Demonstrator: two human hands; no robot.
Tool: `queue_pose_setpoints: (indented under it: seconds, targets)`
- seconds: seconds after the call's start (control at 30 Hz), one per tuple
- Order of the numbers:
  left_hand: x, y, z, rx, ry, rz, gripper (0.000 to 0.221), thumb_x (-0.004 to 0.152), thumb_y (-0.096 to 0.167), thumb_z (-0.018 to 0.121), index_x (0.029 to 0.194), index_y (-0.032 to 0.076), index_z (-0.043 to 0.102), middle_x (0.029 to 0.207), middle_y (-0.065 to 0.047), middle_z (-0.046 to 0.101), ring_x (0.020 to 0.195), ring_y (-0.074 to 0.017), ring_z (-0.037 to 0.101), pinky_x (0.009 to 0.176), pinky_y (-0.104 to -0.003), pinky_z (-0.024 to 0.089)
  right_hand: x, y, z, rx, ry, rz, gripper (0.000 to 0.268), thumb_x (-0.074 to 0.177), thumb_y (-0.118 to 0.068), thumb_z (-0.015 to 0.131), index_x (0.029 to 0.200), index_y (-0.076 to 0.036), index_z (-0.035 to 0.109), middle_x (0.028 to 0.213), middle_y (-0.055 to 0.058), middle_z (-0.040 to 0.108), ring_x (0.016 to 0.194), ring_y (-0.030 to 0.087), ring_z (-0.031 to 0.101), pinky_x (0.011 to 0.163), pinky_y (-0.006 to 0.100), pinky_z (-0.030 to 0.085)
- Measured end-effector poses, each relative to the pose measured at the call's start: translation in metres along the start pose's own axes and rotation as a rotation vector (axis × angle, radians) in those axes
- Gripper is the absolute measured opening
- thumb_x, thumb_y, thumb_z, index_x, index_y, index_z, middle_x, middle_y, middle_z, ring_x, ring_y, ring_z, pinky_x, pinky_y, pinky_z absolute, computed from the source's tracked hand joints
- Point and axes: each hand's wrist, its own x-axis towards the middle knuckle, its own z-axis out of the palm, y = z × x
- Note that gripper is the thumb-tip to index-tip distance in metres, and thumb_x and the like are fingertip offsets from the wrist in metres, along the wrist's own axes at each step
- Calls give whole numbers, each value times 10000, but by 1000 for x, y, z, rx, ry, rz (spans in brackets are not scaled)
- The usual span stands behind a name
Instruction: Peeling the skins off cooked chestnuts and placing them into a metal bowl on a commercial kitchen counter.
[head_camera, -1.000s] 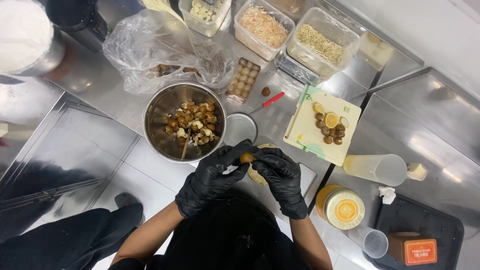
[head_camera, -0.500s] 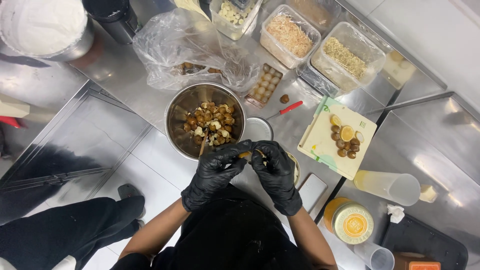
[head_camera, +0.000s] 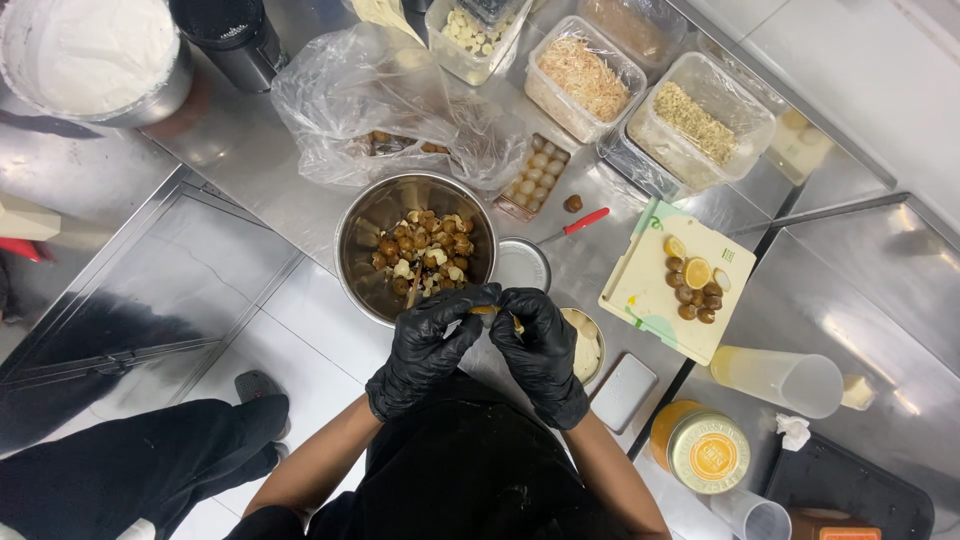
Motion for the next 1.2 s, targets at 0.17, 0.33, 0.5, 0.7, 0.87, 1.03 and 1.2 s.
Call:
queue_pose_setpoints:
  seconds: [0.17,0.33,0.5,0.7,0.87,1.03,1.2]
  targets:
    - [1,-3,4,-101,4,-66,317,1023,48,607,1336,13,649,1372,-140,673,1306,-231,635,1134,-367,506,-12,10,17,101,110,-5,220,915,66,677,1089,-26,579,1106,89,713,989,146,708,864,277,583]
    - [3,-29,12,-604,164,-390,365,1003,125,597,1349,12,629,1320,-111,694,1222,-210,640,1077,-347,513,-10,13,24,228,151,-6,242,950,89,640,1136,-28,540,1157,97,670,1051,150,670,923,292,567]
    - [10,-30,5,-820,225,-362,372,1006,128,659,1355,0,651,1285,-132,712,1090,-173,641,929,-293,512,-3,33,22,461,137,215,246,965,58,631,1187,-33,577,1164,87,680,926,141,633,770,282,559]
    - [19,-27,-1,-576,172,-522,383,911,61,692,1291,47,648,1233,-94,703,1082,-215,698,928,-406,608,28,5,-19,933,-123,470,289,1001,-3,536,1227,24,713,1116,141,738,855,199,706,699,313,597]
    - [22,-12,-8,-40,-33,-119,455,910,18,716,1350,83,619,1268,-94,682,1117,-226,682,952,-379,576,34,17,-23,760,-317,581,278,948,3,628,1215,8,702,1069,110,747,859,168,707,710,308,605]
    - [24,-8,-25,588,-195,400,427,843,44,787,1248,113,670,1230,-148,624,1130,-311,637,926,-396,561,23,35,-17,708,-414,611,220,946,-21,691,1159,26,711,989,102,754,794,175,713,666,320,616]
    - [23,0,-34,876,-305,495,543,796,-23,759,1327,81,709,1189,-119,653,1043,-288,657,848,-374,585,14,46,8,750,-309,659,184,995,-45,649,1148,24,725,867,103,734,700,159,667,557,289,547]
